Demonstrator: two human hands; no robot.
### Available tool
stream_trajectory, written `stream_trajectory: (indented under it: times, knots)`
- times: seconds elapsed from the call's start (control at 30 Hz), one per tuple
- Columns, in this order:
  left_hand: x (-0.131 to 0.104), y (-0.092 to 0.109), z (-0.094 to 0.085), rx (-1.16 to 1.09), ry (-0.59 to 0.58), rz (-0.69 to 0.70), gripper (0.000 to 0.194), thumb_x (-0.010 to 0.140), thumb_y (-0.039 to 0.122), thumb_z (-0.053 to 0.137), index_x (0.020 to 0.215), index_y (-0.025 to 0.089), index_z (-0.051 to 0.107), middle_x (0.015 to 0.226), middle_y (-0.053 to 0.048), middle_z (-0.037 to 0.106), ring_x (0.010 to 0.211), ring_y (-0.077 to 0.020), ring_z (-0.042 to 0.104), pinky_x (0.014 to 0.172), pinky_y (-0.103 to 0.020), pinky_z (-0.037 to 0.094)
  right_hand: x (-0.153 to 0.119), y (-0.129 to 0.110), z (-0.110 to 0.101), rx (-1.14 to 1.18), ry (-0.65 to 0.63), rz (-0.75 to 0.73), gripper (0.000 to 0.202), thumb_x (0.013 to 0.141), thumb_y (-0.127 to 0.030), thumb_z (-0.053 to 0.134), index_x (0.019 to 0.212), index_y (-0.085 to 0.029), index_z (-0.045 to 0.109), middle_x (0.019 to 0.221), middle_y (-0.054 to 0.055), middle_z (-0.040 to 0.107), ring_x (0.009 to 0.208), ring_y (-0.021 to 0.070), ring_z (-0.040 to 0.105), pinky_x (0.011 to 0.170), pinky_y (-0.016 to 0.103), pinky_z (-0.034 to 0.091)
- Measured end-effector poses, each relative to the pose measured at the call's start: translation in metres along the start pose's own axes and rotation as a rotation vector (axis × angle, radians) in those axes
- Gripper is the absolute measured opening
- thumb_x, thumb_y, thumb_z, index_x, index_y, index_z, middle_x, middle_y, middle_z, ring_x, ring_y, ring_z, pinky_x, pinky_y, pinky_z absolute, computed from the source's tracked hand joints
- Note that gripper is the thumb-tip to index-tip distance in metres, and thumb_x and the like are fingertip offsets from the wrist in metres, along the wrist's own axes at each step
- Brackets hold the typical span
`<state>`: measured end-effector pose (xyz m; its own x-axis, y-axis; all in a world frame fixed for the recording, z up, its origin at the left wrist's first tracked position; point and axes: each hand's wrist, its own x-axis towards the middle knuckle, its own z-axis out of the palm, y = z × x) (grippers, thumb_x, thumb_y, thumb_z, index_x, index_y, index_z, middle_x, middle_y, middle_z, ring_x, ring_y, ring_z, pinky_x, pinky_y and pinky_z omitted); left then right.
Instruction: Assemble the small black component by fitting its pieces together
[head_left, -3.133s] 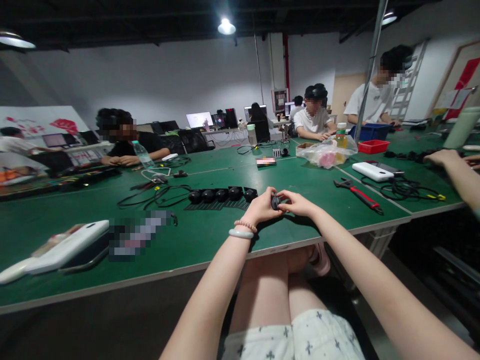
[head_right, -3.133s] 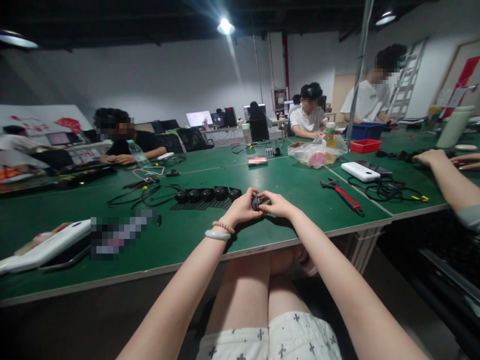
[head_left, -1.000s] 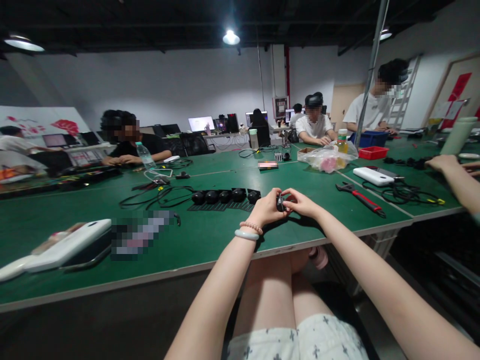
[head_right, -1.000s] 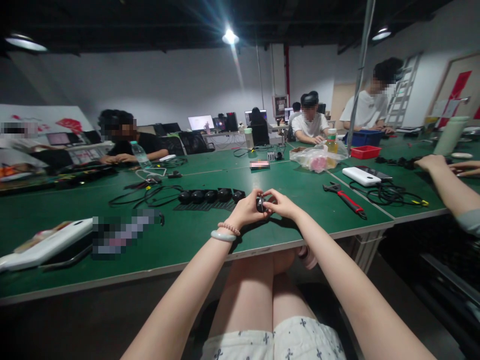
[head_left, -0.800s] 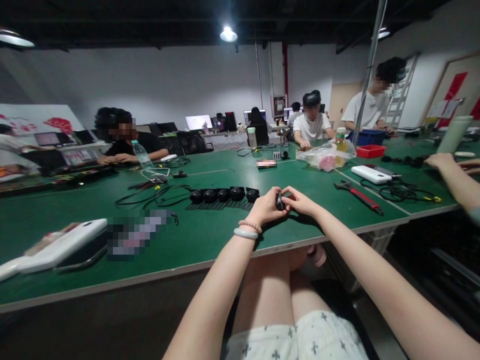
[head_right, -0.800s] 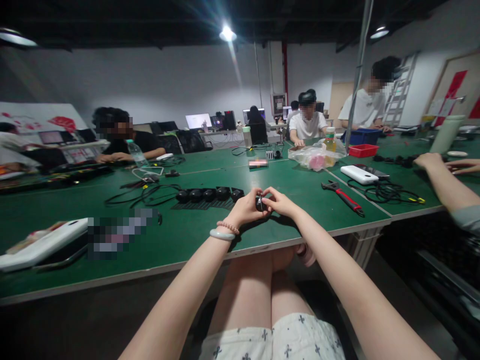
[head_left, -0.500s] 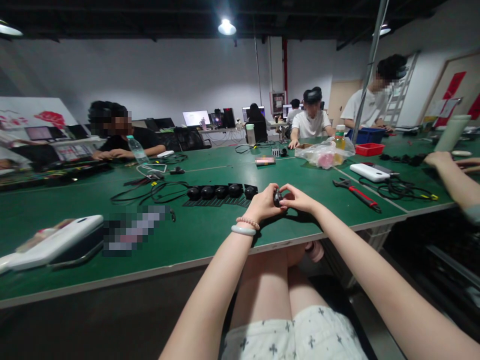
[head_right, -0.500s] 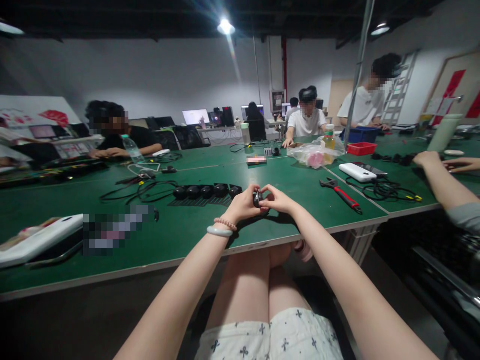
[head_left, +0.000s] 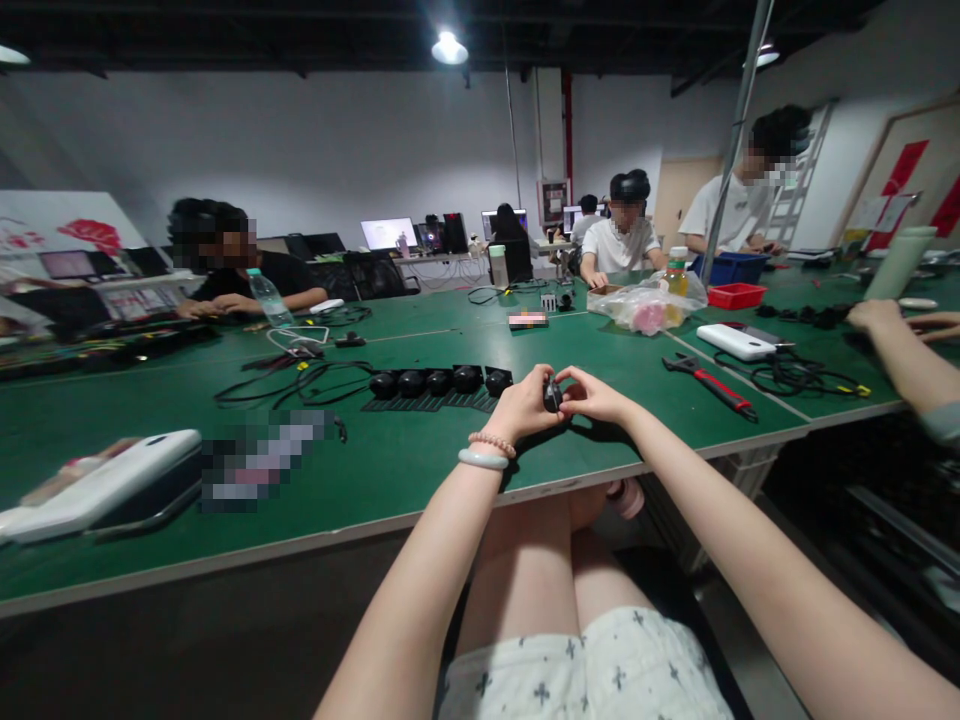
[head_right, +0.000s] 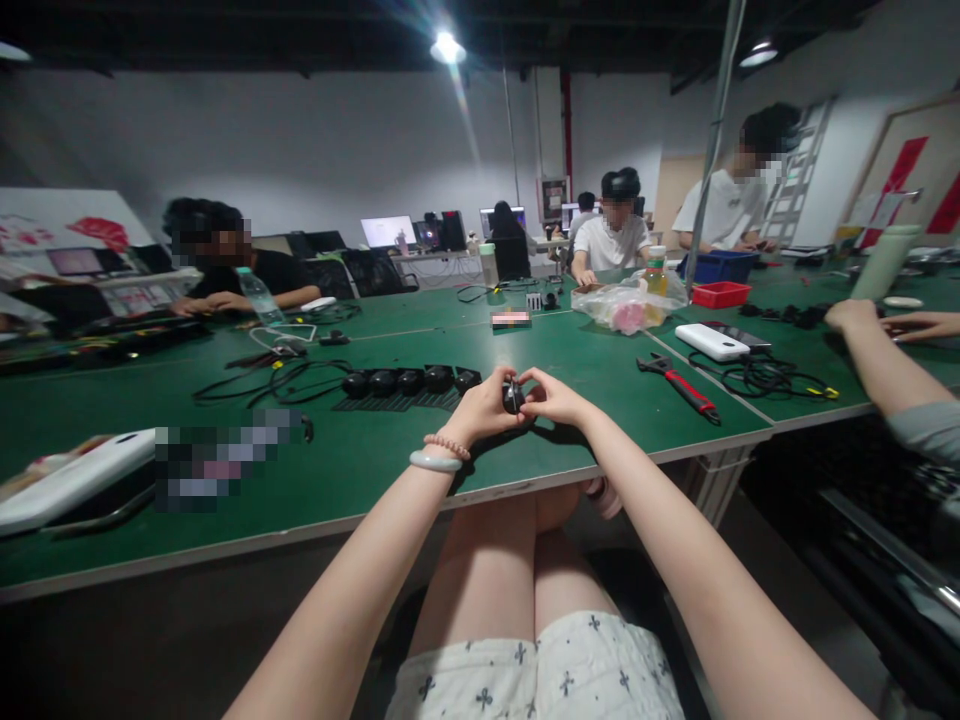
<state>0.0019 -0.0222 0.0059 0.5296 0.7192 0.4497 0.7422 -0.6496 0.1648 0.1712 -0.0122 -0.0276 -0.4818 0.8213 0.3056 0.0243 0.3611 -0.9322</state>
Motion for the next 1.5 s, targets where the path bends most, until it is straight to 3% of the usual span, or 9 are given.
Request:
stream_trajectory:
  times: [1.03,1.5]
  knots:
    - [-0.002,0.005,-0.004,-0.054,0.013,-0.010,0.051,0.062,0.045,0.054,0.105,0.022,0.038,0.090,-0.002,0.056,0.075,-0.0179,0.058,0.060,-0.025,0.041,0.004,0.009,-0.003,-0.111,0.046,0.018,0.033,0.070,-0.031,0.057,0.098,-0.017,0.045,0.065,-0.001,0.057,0.057,0.0116,0.055,0.059,0.026,0.045]
    - [0.000,0.005,-0.004,-0.071,0.004,0.019,0.056,0.063,0.047,0.055,0.109,0.022,0.035,0.098,-0.005,0.057,0.083,-0.0202,0.059,0.068,-0.029,0.044,0.007,0.009,-0.003,-0.204,0.067,0.023,0.026,0.077,-0.040,0.049,0.079,-0.014,0.054,0.060,0.000,0.055,0.057,0.0110,0.053,0.059,0.024,0.043]
